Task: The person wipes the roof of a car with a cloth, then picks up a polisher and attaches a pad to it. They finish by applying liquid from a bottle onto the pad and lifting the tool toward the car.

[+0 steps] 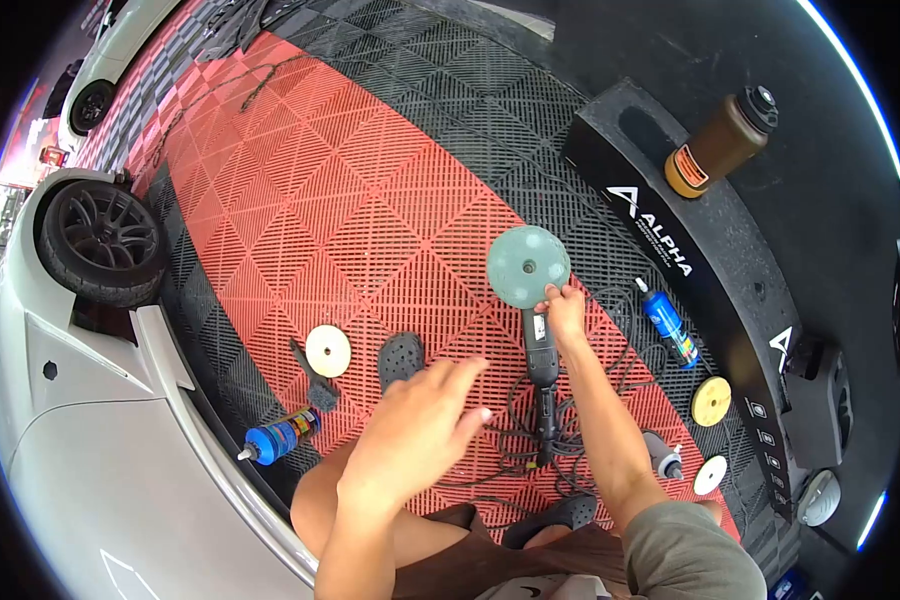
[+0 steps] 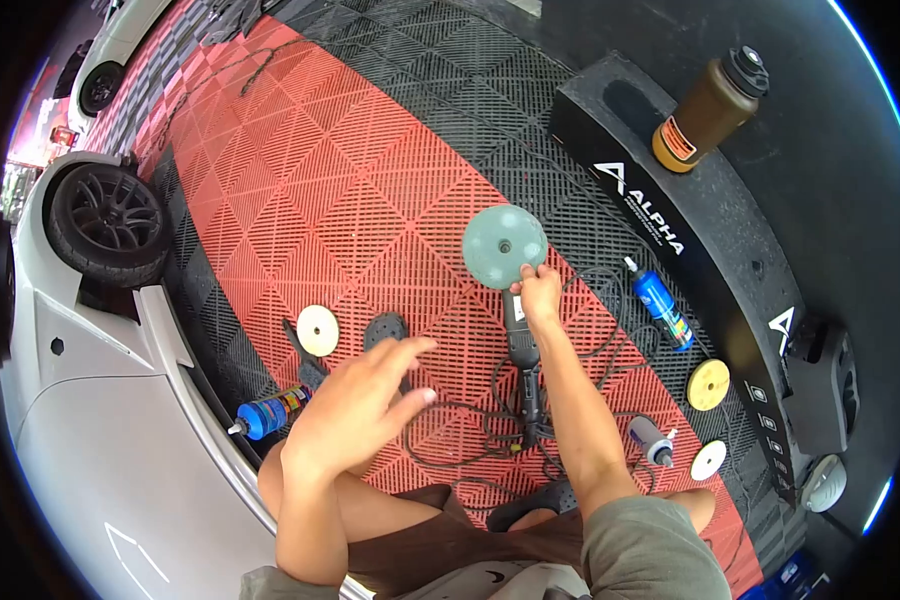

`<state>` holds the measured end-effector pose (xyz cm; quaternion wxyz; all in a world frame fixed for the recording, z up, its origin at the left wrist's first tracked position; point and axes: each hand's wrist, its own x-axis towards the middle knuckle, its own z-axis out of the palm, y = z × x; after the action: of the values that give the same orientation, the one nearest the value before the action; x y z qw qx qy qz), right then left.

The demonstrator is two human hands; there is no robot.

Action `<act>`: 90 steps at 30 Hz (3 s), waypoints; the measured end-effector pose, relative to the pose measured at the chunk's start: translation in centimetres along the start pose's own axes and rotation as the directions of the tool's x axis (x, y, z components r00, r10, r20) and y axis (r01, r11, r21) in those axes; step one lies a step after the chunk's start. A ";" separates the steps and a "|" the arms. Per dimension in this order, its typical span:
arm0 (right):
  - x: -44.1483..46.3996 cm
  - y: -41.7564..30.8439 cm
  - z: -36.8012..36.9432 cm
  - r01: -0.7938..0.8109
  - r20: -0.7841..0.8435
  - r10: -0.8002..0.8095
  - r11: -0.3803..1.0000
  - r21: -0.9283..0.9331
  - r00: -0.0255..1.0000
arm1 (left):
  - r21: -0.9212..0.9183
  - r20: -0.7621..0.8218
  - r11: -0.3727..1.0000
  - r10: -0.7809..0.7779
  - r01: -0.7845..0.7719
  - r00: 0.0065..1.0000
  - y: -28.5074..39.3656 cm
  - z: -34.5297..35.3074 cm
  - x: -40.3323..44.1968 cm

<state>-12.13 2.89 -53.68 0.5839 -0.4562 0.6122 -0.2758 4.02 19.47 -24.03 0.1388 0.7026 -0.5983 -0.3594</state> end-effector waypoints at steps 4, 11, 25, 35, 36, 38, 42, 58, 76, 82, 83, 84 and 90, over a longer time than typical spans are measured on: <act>-0.8 1.4 -2.1 -0.071 -0.134 0.064 0.996 -0.046 0.989 | 0.458 0.040 0.872 -0.212 0.171 0.976 1.2 4.9 2.9; -0.9 4.1 -5.2 -0.119 -0.139 0.146 0.975 0.186 0.980 | -0.052 0.120 0.815 -0.569 0.577 0.814 -5.4 30.2 12.8; -4.1 2.6 -12.1 -0.014 -0.170 0.037 0.991 0.133 0.985 | -0.129 -0.301 0.968 -0.245 0.215 0.922 -5.5 36.7 15.7; -4.5 -3.8 -12.1 0.180 -0.032 -0.223 0.855 -0.487 0.974 | -0.058 -0.278 0.968 -0.251 0.244 0.927 -5.3 37.0 15.8; -4.7 -4.2 -12.0 0.179 -0.037 -0.225 0.856 -0.485 0.974 | -0.048 -0.272 0.968 -0.250 0.246 0.929 -5.3 37.1 15.8; -5.0 -5.3 -12.1 0.259 0.034 -0.279 0.829 -0.496 0.960 | -0.042 -0.263 0.970 -0.243 0.240 0.934 -5.4 37.1 16.1; -7.1 -14.5 -14.9 0.433 0.025 -0.443 0.862 -0.265 0.896 | 0.020 -0.297 0.975 -0.207 0.223 0.932 -5.6 37.1 16.0; -9.4 17.4 -48.9 -0.440 -0.323 0.300 0.665 -0.603 0.897 | -0.104 -0.405 0.987 -0.151 0.118 0.902 -6.0 39.4 16.4; -2.1 16.6 -41.8 -0.766 -0.756 0.129 0.153 -0.625 0.642 | -0.136 -0.325 0.975 -0.211 0.175 0.922 -5.4 37.7 16.3; -7.5 11.8 -46.8 -0.703 -0.779 -0.283 0.336 -0.627 0.560 | -0.187 -0.341 0.974 -0.187 0.129 0.921 -6.2 37.7 16.3; -8.9 10.6 -47.8 -0.524 -0.741 -0.328 0.544 -0.656 0.586 | -0.216 -0.331 0.971 -0.174 0.105 0.927 -6.1 37.2 16.2; -10.1 8.8 -48.2 -0.298 -0.707 -0.384 0.711 -0.637 0.594 | -0.216 -0.333 0.971 -0.168 0.098 0.928 -6.6 37.3 16.1; -11.8 3.3 -32.1 0.391 -0.418 -0.351 0.920 0.012 0.838 | -0.799 -0.558 0.517 -0.445 -0.307 0.701 -6.8 35.3 17.3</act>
<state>-45.11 8.48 -45.76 0.3998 -0.4696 0.6063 -0.5020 -14.18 13.16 -58.98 0.6664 0.6457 -0.2076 -0.3097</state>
